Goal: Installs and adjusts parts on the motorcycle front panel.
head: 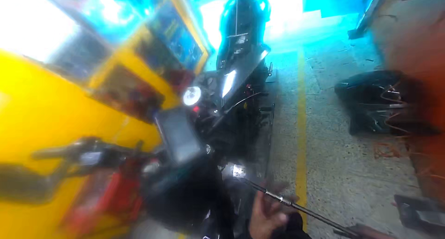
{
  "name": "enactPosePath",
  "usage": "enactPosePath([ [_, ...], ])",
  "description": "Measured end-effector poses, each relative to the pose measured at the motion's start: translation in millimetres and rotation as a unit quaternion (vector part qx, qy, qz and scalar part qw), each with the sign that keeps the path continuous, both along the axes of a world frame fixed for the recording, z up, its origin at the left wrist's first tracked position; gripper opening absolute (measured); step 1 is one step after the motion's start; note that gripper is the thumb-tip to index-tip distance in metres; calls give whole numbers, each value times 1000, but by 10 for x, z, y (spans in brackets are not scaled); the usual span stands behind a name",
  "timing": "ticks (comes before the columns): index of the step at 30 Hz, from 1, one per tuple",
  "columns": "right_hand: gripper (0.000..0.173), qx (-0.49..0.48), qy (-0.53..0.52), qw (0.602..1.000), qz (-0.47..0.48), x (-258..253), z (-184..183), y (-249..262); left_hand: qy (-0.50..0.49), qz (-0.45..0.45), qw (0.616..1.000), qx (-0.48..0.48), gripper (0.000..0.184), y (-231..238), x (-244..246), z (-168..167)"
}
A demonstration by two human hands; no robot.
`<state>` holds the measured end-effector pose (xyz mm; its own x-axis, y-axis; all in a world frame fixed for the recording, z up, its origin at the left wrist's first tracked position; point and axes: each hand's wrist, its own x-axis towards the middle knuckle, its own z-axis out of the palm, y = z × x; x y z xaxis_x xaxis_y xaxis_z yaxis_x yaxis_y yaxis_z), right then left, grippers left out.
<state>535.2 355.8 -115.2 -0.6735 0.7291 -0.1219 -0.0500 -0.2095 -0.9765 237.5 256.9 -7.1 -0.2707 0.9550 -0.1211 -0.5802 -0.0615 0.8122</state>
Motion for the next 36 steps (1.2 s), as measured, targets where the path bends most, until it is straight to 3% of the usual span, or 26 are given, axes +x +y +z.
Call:
enactPosePath([
  [1,24,3,-16,1000,7,-74,87,139,-11,36,999,17,110,32,-209,83],
  [2,24,7,-31,999,18,-162,163,285,-23,65,997,36,97,71,-394,149],
  [4,26,23,-54,997,51,-336,233,573,-45,122,989,72,50,177,-621,155],
  [6,26,41,-72,993,80,-517,248,864,-52,168,979,105,35,331,-732,25],
  [11,28,41,-88,966,239,-1173,316,1936,-76,264,958,86,43,714,-885,-102],
  [14,31,67,-104,928,351,-1700,412,2447,-97,420,902,-23,38,782,-867,-12],
  [17,32,143,-110,884,432,-2128,569,2814,-97,497,862,-17,37,799,-863,128],
  [19,33,225,-146,850,453,-2243,576,3009,-81,530,843,-43,37,818,-848,209],
  [21,41,309,-201,810,457,-2137,354,3223,-48,557,822,-111,36,841,-816,244],
  [23,46,316,-264,794,447,-2123,269,3284,-22,572,806,-151,33,864,-832,272],
  [26,35,288,-343,755,478,-2569,640,3130,-3,593,791,-149,32,853,-865,291],
  [28,31,284,-342,755,483,-2705,678,3049,8,573,809,-128,34,786,-874,284],
  [31,35,337,-225,792,456,-2458,305,3092,11,552,827,-104,33,730,-896,249],
  [36,28,313,-150,816,462,-2571,462,2941,7,552,825,-120,32,715,-898,286],
])
